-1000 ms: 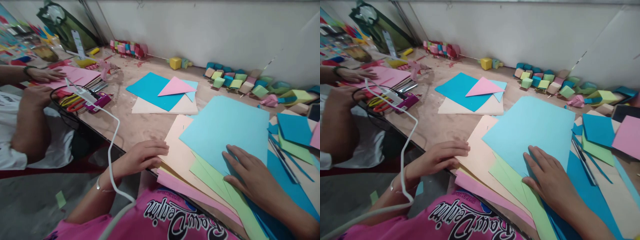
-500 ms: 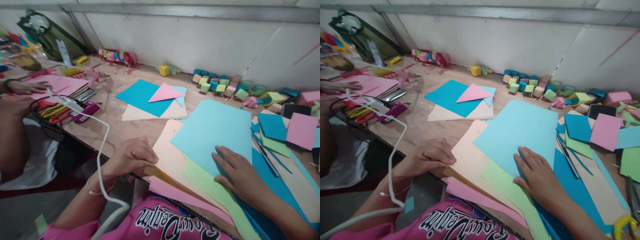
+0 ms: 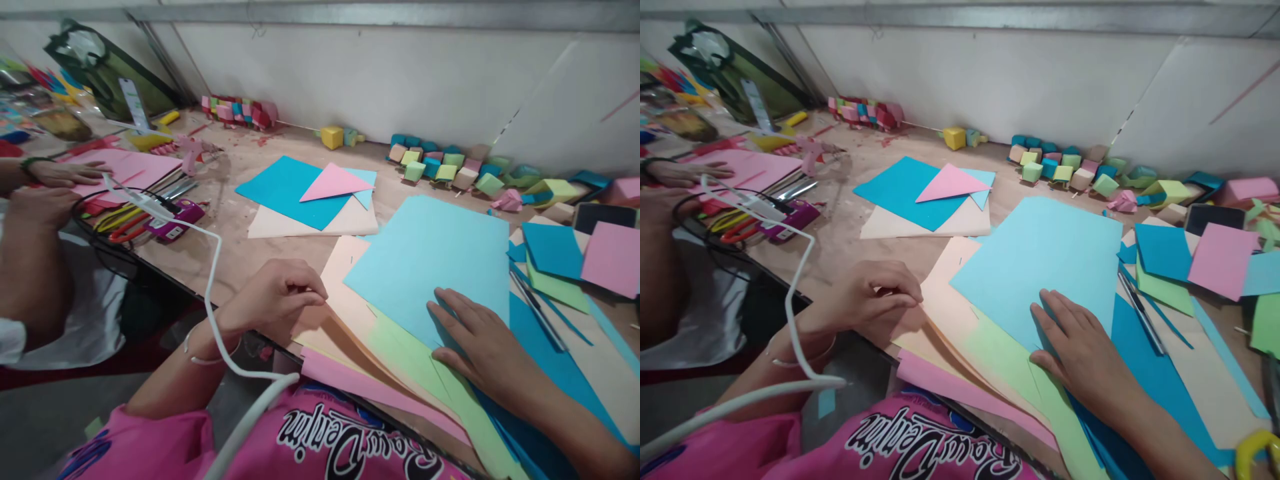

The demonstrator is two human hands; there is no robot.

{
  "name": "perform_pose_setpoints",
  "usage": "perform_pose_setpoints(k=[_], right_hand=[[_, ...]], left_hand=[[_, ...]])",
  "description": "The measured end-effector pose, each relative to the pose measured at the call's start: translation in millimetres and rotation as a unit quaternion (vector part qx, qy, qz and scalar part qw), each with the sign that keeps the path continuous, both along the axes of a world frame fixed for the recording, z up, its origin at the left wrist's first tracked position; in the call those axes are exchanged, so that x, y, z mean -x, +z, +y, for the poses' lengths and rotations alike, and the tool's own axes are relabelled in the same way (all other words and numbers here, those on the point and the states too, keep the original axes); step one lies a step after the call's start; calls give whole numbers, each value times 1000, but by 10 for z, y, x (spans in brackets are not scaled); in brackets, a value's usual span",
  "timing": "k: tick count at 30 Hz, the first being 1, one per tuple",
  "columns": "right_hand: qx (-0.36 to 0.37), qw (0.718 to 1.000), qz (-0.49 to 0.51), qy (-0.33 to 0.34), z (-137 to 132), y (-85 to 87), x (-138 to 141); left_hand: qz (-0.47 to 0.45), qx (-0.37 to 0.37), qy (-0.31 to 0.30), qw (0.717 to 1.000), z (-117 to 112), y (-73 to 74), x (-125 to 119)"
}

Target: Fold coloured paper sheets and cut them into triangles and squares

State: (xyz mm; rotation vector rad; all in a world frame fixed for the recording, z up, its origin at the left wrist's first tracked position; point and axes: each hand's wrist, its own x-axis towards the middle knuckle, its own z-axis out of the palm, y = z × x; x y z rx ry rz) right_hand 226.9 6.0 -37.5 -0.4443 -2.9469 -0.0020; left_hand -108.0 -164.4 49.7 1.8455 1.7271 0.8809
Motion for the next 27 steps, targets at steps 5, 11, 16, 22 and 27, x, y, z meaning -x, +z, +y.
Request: perform_pose_setpoints(k=[5,11,16,22,27], right_hand=[[109,992,64,3,-224,329,104],[322,944,71,-24,-688,761,747],[332,930,146,-53,-702,775,1130],[322,924,201,-35,-738,905,1024],[301,927,224,1,-774,1098,949]], left_hand=[[-38,-8,21,999,155,-3,1],[-66,-57,14,996,338,71,-86],[-98,-144,19,985,348,21,-134],[-64,-129,35,989,179,-134,-19],[-37,-139,87,986,85,-284,-14]])
